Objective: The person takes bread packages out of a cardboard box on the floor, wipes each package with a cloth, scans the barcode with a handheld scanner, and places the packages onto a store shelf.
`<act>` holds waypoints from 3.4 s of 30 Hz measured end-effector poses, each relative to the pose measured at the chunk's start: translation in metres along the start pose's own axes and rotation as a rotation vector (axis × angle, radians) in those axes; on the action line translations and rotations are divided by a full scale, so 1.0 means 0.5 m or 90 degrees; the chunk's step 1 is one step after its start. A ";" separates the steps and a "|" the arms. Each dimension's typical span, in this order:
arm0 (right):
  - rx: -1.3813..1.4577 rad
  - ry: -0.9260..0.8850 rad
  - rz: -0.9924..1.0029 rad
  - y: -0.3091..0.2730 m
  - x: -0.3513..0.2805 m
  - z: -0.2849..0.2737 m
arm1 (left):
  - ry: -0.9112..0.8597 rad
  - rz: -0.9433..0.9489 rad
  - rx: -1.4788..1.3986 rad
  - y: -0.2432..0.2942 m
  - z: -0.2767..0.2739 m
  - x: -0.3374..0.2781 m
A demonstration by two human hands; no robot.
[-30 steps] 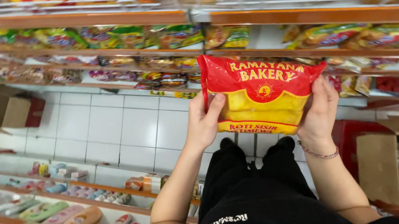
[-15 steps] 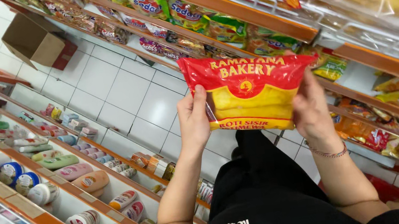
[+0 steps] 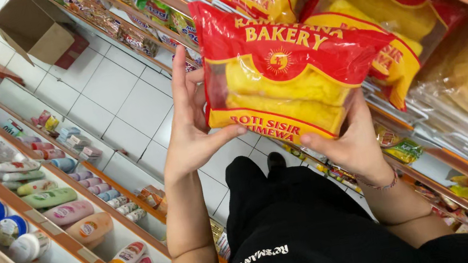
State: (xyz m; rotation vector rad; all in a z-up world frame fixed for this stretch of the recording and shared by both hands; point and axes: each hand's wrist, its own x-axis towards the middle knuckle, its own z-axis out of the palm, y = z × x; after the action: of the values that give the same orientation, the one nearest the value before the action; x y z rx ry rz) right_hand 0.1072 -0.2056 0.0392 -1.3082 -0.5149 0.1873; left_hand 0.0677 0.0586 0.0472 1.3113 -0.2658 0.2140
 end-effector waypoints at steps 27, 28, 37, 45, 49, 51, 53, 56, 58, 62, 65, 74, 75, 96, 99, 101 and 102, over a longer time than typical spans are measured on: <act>-0.472 0.599 -0.126 0.096 0.274 0.260 | -0.208 0.015 0.166 -0.062 -0.323 0.379; -0.490 0.608 -0.126 0.096 0.276 0.264 | -0.201 0.014 0.163 -0.067 -0.321 0.378; -0.842 0.572 -0.144 0.098 0.300 0.257 | -0.119 0.314 0.489 -0.102 -0.307 0.391; -0.943 0.513 -0.156 0.110 0.314 0.256 | -0.076 0.403 0.588 -0.118 -0.308 0.414; -0.963 0.516 -0.144 0.125 0.312 0.245 | -0.062 0.416 0.586 -0.130 -0.316 0.429; -0.975 0.518 -0.139 0.130 0.312 0.244 | -0.067 0.429 0.590 -0.135 -0.319 0.433; -0.973 0.520 -0.123 0.134 0.309 0.247 | -0.074 0.426 0.587 -0.138 -0.322 0.430; -0.966 0.528 -0.121 0.136 0.312 0.247 | -0.084 0.424 0.556 -0.146 -0.326 0.438; -0.970 0.525 -0.141 0.136 0.311 0.243 | -0.085 0.423 0.531 -0.150 -0.329 0.437; -0.910 0.531 -0.203 0.134 0.289 0.228 | -0.080 0.500 0.485 -0.154 -0.323 0.420; -0.846 0.558 -0.277 0.138 0.251 0.214 | -0.148 0.526 0.379 -0.157 -0.282 0.384; -0.661 0.770 -0.330 0.129 0.006 0.134 | -0.526 0.481 0.077 -0.176 0.025 0.244; -0.656 0.800 -0.329 0.123 -0.035 0.122 | -0.577 0.466 0.067 -0.177 0.061 0.225; -0.618 1.432 0.033 0.021 -1.040 0.035 | -1.030 0.327 -0.134 -0.315 0.940 -0.434; -0.592 1.490 0.057 0.033 -1.134 -0.005 | -1.084 0.313 -0.125 -0.354 1.027 -0.498; -0.571 1.526 0.075 0.044 -1.191 -0.039 | -1.121 0.297 -0.102 -0.387 1.087 -0.538; -0.565 1.541 0.082 0.047 -1.219 -0.062 | -1.138 0.288 -0.087 -0.406 1.121 -0.557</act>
State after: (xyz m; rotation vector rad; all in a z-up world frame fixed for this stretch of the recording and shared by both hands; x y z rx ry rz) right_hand -0.4073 -0.4791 -0.1439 -1.3985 1.7118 -1.5460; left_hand -0.1753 -0.5359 -0.0956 0.9450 -2.0312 -0.6698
